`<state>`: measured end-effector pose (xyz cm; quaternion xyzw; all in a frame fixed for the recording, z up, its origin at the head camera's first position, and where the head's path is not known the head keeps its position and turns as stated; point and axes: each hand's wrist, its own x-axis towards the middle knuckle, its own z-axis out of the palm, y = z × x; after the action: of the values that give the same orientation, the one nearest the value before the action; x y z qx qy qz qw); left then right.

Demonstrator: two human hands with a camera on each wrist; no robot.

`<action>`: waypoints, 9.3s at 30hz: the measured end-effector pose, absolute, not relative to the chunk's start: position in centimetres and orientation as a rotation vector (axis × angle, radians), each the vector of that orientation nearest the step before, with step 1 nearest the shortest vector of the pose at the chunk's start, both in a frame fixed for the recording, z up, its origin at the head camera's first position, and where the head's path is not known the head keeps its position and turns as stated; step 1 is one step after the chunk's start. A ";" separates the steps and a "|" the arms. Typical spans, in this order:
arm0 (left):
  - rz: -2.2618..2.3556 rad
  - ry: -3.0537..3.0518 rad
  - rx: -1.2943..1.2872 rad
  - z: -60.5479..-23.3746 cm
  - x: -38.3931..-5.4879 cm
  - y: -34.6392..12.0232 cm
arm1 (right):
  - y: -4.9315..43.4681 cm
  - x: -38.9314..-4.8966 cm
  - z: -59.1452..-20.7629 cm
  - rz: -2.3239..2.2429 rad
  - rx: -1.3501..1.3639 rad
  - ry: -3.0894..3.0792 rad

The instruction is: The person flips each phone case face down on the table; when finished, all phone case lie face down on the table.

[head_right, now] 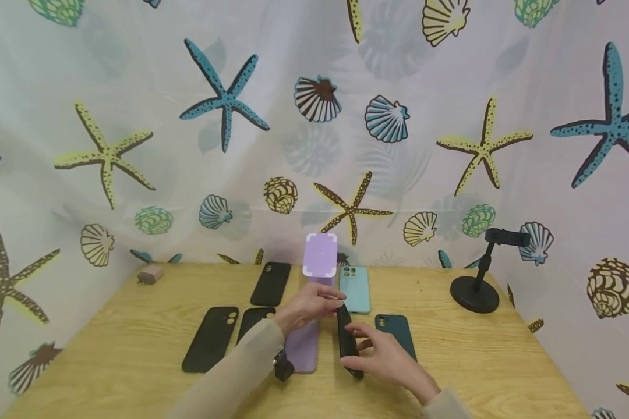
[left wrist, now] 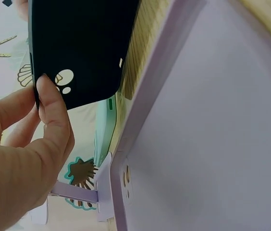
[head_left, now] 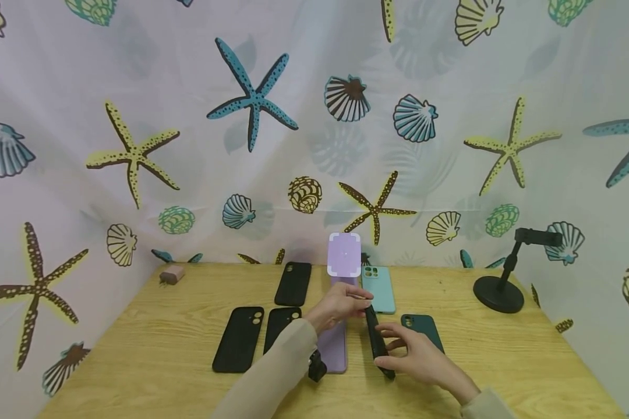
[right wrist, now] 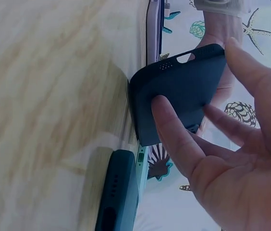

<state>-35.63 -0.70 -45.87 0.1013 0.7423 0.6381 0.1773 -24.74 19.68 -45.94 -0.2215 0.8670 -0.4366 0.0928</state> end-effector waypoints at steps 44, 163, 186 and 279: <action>1.643 2.249 0.445 -47.2 -36.0 -0.7 | 20.9 -25.0 -46.5 -1.292 -0.608 2.596; 1.434 2.404 0.467 -46.2 -34.2 6.8 | 30.0 -25.1 -46.5 -1.053 -0.555 2.487; 1.688 2.282 0.354 -46.3 -34.6 6.5 | 30.0 -24.7 -47.0 -1.156 -0.583 2.458; 1.533 2.255 0.458 -46.9 -34.1 6.7 | 30.7 -24.5 -46.7 -1.214 -0.625 2.510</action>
<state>-34.12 6.71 -46.87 0.1629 0.8012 0.5445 0.1871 -24.48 30.72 -46.69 -0.2166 0.8696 -0.4206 0.1415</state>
